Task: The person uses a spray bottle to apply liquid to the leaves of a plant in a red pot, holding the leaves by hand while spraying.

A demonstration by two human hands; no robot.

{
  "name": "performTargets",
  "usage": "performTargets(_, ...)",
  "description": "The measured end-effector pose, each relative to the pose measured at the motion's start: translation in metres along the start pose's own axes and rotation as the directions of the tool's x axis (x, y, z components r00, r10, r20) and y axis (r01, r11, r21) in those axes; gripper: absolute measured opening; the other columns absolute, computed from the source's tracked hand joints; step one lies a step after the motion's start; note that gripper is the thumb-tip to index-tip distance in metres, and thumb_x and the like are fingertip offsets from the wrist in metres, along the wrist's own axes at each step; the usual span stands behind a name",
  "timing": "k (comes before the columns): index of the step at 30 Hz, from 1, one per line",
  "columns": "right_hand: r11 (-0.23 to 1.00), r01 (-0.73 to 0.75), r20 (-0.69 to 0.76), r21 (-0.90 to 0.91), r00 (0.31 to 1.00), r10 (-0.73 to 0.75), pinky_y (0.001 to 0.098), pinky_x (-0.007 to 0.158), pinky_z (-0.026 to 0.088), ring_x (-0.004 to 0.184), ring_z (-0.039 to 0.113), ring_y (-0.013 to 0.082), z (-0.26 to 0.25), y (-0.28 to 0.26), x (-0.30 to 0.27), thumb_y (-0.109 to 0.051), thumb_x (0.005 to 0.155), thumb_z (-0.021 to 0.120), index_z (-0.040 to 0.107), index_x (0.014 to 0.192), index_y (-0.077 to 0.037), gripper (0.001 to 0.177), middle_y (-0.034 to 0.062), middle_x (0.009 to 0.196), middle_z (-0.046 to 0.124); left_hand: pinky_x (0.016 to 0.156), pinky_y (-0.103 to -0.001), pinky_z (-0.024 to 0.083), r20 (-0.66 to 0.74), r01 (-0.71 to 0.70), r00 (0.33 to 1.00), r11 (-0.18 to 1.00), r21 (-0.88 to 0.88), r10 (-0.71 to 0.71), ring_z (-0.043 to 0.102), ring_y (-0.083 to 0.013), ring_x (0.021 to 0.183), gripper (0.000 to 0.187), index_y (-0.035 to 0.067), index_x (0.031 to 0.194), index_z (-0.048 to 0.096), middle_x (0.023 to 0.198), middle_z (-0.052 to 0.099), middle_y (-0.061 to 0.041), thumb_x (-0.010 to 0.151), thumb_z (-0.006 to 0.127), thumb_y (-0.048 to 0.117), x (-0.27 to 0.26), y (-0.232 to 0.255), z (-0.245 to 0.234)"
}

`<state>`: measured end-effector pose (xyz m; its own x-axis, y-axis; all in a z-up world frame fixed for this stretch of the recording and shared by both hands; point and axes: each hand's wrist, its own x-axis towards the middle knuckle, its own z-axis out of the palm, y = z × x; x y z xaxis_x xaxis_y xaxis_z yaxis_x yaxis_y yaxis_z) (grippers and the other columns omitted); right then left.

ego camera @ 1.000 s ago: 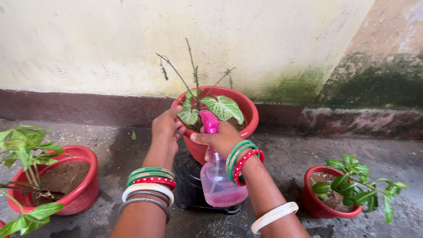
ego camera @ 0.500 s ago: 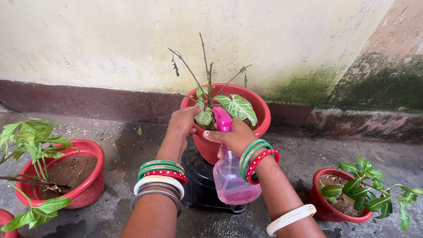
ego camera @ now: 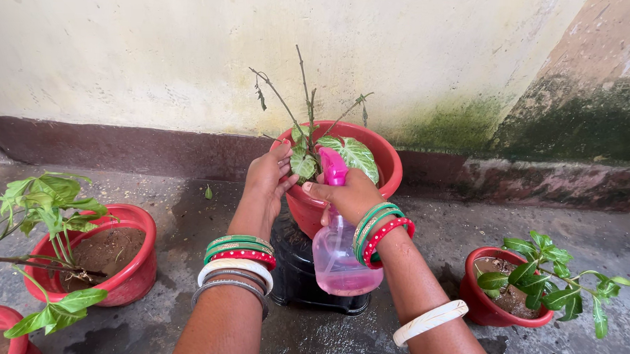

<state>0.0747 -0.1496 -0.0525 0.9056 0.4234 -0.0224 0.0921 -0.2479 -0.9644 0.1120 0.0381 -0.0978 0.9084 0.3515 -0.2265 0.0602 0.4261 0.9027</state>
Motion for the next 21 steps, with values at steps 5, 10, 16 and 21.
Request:
performTargets(5,0.999,-0.018,0.045,-0.044,0.999,0.020,0.0342,0.046,0.050,0.044,0.064,0.0176,-0.001,-0.001,-0.003,-0.028,0.081,0.079,0.073,0.094,-0.004,0.028,0.0067,0.066,0.070,0.073,-0.031,0.055,0.009,-0.041,0.999,0.991,0.128,0.041,0.060,-0.0167,0.081,0.029,0.007,0.109,0.076,0.097,0.061,-0.005,0.089,0.072,0.028,0.002,-0.006,0.002)
performTargets(10,0.999,-0.029,0.056,-0.028,0.998,0.031,0.0344,0.046,0.050,0.045,0.064,0.0177,-0.003,0.001,-0.002,-0.029,0.083,0.079,0.072,0.093,-0.001,0.030,0.0078,0.064,0.068,0.076,-0.033,0.053,0.041,-0.235,0.963,0.751,0.617,0.267,0.073,-0.0166,0.079,0.037,0.001,0.105,0.080,0.089,0.078,-0.012,0.086,0.073,0.032,-0.003,-0.015,0.003)
performTargets(16,0.997,-0.019,0.048,-0.070,0.999,0.022,0.0340,0.047,0.051,0.046,0.066,0.0179,-0.004,0.002,-0.001,-0.027,0.085,0.080,0.072,0.088,0.001,0.030,0.0089,0.064,0.068,0.075,-0.031,0.054,0.154,-0.198,0.978,0.871,0.450,0.143,0.073,-0.0153,0.080,0.035,0.000,0.106,0.079,0.091,0.079,-0.009,0.091,0.068,0.029,-0.009,-0.011,0.007)
performTargets(21,1.000,-0.004,0.034,-0.025,0.999,0.005,0.0343,0.045,0.051,0.045,0.065,0.0180,-0.002,0.000,-0.002,-0.025,0.082,0.079,0.075,0.091,-0.003,0.024,0.0081,0.065,0.070,0.067,-0.030,0.050,0.125,-0.173,0.983,0.924,0.340,0.138,0.064,-0.0115,0.074,0.032,0.000,0.105,0.078,0.089,0.074,-0.006,0.093,0.067,0.028,0.004,-0.012,0.008)
